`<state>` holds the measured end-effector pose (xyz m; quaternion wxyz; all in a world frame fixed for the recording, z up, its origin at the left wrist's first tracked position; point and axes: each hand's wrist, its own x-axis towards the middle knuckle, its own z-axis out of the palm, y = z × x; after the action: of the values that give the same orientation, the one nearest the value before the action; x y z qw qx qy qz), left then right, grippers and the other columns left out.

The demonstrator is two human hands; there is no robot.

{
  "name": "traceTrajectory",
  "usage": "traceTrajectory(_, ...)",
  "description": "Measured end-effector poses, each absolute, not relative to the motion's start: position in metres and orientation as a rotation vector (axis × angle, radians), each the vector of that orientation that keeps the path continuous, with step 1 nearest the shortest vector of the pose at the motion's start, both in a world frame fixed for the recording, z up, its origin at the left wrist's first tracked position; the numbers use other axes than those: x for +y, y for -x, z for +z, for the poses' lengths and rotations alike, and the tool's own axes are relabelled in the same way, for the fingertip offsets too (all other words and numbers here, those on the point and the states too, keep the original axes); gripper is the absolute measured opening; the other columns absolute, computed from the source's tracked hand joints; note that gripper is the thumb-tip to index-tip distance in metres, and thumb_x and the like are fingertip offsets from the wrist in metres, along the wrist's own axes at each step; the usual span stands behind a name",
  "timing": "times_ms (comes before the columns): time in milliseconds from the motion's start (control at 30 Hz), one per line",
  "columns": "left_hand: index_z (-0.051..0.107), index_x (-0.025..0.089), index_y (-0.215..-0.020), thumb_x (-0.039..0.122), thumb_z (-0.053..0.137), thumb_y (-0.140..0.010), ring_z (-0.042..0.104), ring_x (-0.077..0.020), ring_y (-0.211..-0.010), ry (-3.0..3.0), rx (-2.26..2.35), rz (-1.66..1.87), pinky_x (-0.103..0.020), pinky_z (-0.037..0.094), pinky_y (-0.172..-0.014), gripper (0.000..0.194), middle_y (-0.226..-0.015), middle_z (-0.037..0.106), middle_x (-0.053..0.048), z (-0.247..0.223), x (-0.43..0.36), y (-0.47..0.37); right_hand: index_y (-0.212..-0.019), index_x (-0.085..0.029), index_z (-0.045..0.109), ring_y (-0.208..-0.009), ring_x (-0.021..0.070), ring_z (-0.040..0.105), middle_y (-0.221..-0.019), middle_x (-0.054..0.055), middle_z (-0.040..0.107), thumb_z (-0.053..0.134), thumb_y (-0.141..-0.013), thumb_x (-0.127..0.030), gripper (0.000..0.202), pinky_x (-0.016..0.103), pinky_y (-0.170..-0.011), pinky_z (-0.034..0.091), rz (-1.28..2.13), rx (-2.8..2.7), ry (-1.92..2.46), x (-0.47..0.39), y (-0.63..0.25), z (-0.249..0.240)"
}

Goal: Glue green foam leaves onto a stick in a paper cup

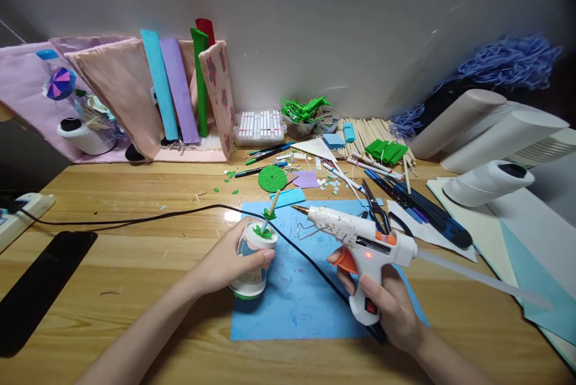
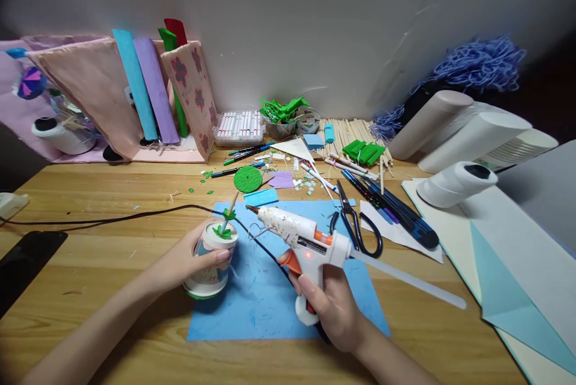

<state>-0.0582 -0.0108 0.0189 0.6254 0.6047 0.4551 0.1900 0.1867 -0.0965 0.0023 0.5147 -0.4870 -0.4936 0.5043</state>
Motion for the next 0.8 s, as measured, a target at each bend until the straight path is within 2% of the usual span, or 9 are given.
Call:
traceTrajectory(233, 0.044, 0.021, -0.112, 0.045, 0.056, -0.081, 0.056, -0.0185, -0.088, -1.273, 0.964, 0.495, -0.031, 0.043, -0.081, 0.041, -0.096, 0.058, -0.003, 0.018, -0.014, 0.059, -0.089, -0.015, 0.064, -0.048, 0.014, 0.046, -0.064, 0.005, 0.057, 0.05, -0.082, -0.057, 0.045, 0.027, -0.043, 0.041, 1.182, -1.277, 1.234, -0.095, -0.184, 0.008)
traceTrajectory(367, 0.049, 0.02, -0.112, 0.046, 0.054, -0.082, 0.053, -0.021, -0.099, -1.342, 1.042, 0.506, -0.03, 0.041, -0.084, 0.04, -0.105, 0.058, -0.005, 0.018, -0.015, 0.058, -0.088, -0.015, 0.063, -0.047, 0.0141, 0.044, -0.056, 0.002, 0.051, 0.049, -0.081, -0.059, 0.047, 0.026, -0.042, 0.039, 1.167, -1.293, 1.254, -0.093, -0.182, 0.012)
traceTrajectory(567, 0.051, 0.018, -0.103, 0.048, 0.067, -0.07, 0.054, -0.0164, -0.077, -1.348, 1.124, 0.464, -0.025, 0.042, -0.066, 0.047, -0.088, 0.059, -0.002, 0.018, -0.017, 0.053, -0.084, -0.015, 0.06, -0.049, 0.0132, 0.043, -0.059, 0.001, 0.05, 0.048, -0.083, -0.056, 0.042, 0.025, -0.044, 0.038, 1.167, -1.308, 1.222, -0.092, -0.182, 0.01)
traceTrajectory(667, 0.052, 0.017, -0.104, 0.048, 0.069, -0.068, 0.054, -0.0174, -0.079, -1.453, 1.175, 0.451, -0.027, 0.042, -0.069, 0.05, -0.092, 0.06, -0.004, 0.019, -0.018, 0.052, -0.085, -0.016, 0.06, -0.052, 0.013, 0.044, -0.065, 0.002, 0.052, 0.047, -0.085, -0.053, 0.039, 0.025, -0.047, 0.04, 1.189, -1.305, 1.187, -0.093, -0.183, 0.006)
traceTrajectory(800, 0.054, 0.018, -0.097, 0.05, 0.068, -0.069, 0.054, -0.0199, -0.082, -1.654, 1.274, 0.459, -0.029, 0.041, -0.072, 0.045, -0.091, 0.06, -0.004, 0.022, -0.022, 0.051, -0.086, -0.017, 0.059, -0.055, 0.0132, 0.046, -0.07, 0.003, 0.053, 0.047, -0.087, -0.049, 0.034, 0.025, -0.05, 0.041, 1.215, -1.313, 1.168, -0.093, -0.184, 0.001)
